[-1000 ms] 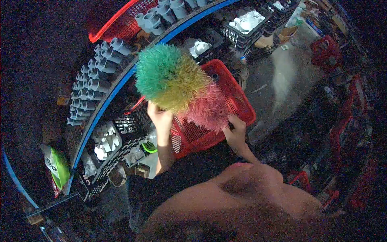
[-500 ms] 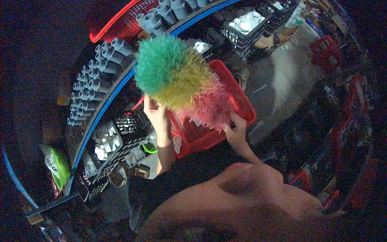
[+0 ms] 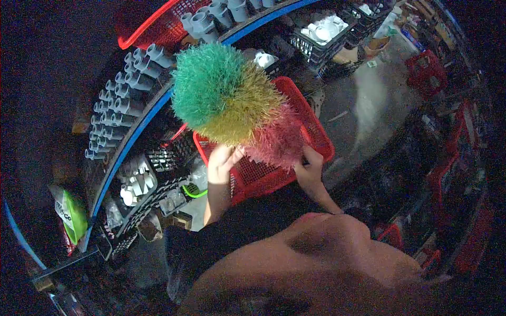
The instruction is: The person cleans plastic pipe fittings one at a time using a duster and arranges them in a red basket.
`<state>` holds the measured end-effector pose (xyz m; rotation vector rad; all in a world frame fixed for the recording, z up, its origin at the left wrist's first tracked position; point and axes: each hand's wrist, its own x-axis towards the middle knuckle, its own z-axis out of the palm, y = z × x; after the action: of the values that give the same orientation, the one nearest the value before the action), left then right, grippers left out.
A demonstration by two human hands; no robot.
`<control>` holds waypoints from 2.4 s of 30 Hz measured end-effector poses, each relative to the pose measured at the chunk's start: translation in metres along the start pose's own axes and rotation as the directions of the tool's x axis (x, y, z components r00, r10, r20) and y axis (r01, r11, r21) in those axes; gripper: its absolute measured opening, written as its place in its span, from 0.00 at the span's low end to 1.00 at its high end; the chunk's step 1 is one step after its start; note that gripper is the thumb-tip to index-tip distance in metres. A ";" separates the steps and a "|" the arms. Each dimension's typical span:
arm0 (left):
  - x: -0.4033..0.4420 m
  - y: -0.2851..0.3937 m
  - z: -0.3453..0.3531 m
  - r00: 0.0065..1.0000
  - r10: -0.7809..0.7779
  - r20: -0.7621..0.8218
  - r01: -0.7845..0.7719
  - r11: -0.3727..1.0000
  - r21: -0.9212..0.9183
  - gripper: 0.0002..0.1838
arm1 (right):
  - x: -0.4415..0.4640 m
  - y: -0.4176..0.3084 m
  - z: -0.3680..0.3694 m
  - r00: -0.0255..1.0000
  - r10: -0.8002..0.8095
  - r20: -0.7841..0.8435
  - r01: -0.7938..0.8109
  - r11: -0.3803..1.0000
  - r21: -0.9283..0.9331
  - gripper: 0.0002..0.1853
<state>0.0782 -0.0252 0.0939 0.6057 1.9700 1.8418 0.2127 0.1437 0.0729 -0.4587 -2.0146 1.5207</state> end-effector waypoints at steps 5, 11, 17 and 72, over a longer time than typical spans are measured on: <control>0.001 -0.013 -0.028 0.960 0.261 -0.105 -0.237 0.951 0.199 0.24 | -0.012 -0.006 0.000 0.982 0.082 0.168 -0.079 0.997 -0.021 0.15; 0.019 0.031 0.006 0.968 -0.117 0.222 0.207 0.873 -0.441 0.19 | -0.007 -0.012 0.009 0.953 0.288 0.096 -0.304 0.908 0.288 0.12; 0.036 0.024 0.000 0.998 0.051 0.027 -0.024 0.801 -0.599 0.29 | -0.017 0.014 0.019 0.942 0.321 0.096 -0.332 0.862 0.383 0.08; 0.037 -0.001 -0.047 0.982 0.163 -0.090 -0.102 0.874 0.475 0.19 | 0.008 0.026 0.000 0.812 0.547 -0.205 -0.330 0.719 0.612 0.02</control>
<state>0.0217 -0.0439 0.0968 0.7954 2.5476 1.5012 0.2046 0.1561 0.0500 -0.9596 -1.1220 2.0260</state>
